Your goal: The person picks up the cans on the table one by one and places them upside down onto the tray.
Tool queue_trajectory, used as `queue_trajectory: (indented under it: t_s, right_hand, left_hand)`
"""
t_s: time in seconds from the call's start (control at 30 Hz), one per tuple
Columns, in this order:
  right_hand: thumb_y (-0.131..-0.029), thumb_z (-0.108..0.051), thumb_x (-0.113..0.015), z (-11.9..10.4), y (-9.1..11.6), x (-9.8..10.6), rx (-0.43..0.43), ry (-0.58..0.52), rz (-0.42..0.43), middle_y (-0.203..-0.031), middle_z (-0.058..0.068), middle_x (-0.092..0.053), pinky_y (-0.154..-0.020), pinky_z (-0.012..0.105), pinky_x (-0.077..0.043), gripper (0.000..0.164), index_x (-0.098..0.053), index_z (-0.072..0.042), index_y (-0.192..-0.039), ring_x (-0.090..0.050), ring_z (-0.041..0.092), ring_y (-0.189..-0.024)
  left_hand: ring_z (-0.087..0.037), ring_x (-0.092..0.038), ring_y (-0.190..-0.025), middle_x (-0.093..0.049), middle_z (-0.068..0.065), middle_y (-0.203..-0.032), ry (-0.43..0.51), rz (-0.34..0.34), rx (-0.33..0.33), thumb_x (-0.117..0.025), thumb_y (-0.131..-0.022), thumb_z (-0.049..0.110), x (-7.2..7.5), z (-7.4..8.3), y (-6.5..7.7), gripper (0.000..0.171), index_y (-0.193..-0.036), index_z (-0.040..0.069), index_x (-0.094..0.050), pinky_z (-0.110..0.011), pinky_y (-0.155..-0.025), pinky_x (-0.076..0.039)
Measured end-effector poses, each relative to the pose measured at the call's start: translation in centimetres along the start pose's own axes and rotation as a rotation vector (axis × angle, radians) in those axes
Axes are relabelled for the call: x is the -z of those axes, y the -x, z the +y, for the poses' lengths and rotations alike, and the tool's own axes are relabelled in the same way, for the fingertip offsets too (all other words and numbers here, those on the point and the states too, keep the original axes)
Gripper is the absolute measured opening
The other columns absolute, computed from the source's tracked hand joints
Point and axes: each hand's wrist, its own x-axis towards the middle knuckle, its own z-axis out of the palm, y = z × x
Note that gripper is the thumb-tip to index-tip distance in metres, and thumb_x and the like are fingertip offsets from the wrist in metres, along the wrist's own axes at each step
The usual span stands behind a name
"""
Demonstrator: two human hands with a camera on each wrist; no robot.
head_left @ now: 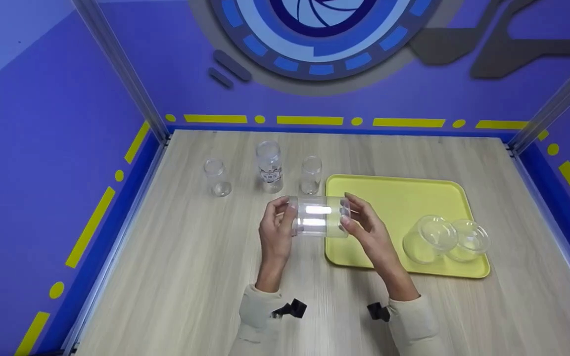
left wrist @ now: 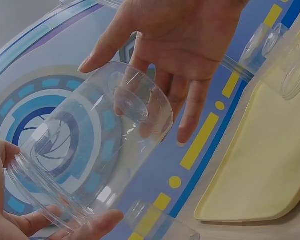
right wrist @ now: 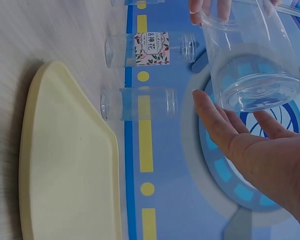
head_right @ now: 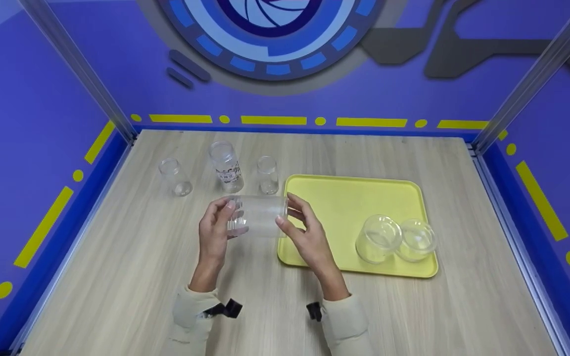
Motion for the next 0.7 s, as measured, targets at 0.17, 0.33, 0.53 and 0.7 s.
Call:
queue_trajectory:
  t_s: [0.17,0.33,0.53,0.7]
  right_hand:
    - [-0.104,-0.007,-0.064,-0.04,-0.08,0.00,0.005,-0.033,0.000,-0.153,0.020,-0.049,-0.103,0.039,-0.054,0.060,-0.042,-0.002,-0.159,-0.049,0.040,-0.140]
    - [-0.104,-0.007,-0.063,-0.14,-0.08,-0.04,0.006,-0.053,-0.001,-0.154,0.019,-0.049,-0.105,0.040,-0.053,0.060,-0.041,-0.003,-0.160,-0.050,0.037,-0.140]
    - [-0.103,-0.006,-0.063,-0.12,-0.10,-0.04,0.006,-0.066,0.002,-0.154,0.019,-0.049,-0.107,0.046,-0.052,0.062,-0.040,-0.003,-0.161,-0.050,0.040,-0.139]
    - [-0.103,-0.006,-0.063,-0.09,-0.05,-0.05,-0.004,-0.070,0.008,-0.154,0.019,-0.051,-0.106,0.044,-0.053,0.061,-0.041,-0.003,-0.160,-0.051,0.038,-0.137]
  left_hand:
    - [-0.026,-0.071,-0.100,-0.066,-0.016,-0.118,-0.013,-0.007,0.013,-0.062,-0.105,0.029,-0.09,-0.10,-0.02,0.043,-0.136,-0.001,-0.061,-0.034,-0.067,-0.061]
    - [-0.029,-0.071,-0.103,-0.065,-0.015,-0.118,-0.015,-0.014,0.016,-0.062,-0.104,0.032,-0.20,-0.12,0.03,0.044,-0.136,0.001,-0.062,-0.037,-0.069,-0.062]
    - [-0.027,-0.070,-0.104,-0.065,-0.016,-0.119,0.002,-0.023,0.021,-0.062,-0.104,0.032,-0.30,0.01,0.10,0.043,-0.136,0.003,-0.062,-0.040,-0.072,-0.064]
    - [-0.027,-0.070,-0.104,-0.064,-0.016,-0.119,0.017,-0.026,0.027,-0.062,-0.104,0.029,-0.39,0.02,0.12,0.043,-0.137,0.002,-0.061,-0.041,-0.072,-0.064]
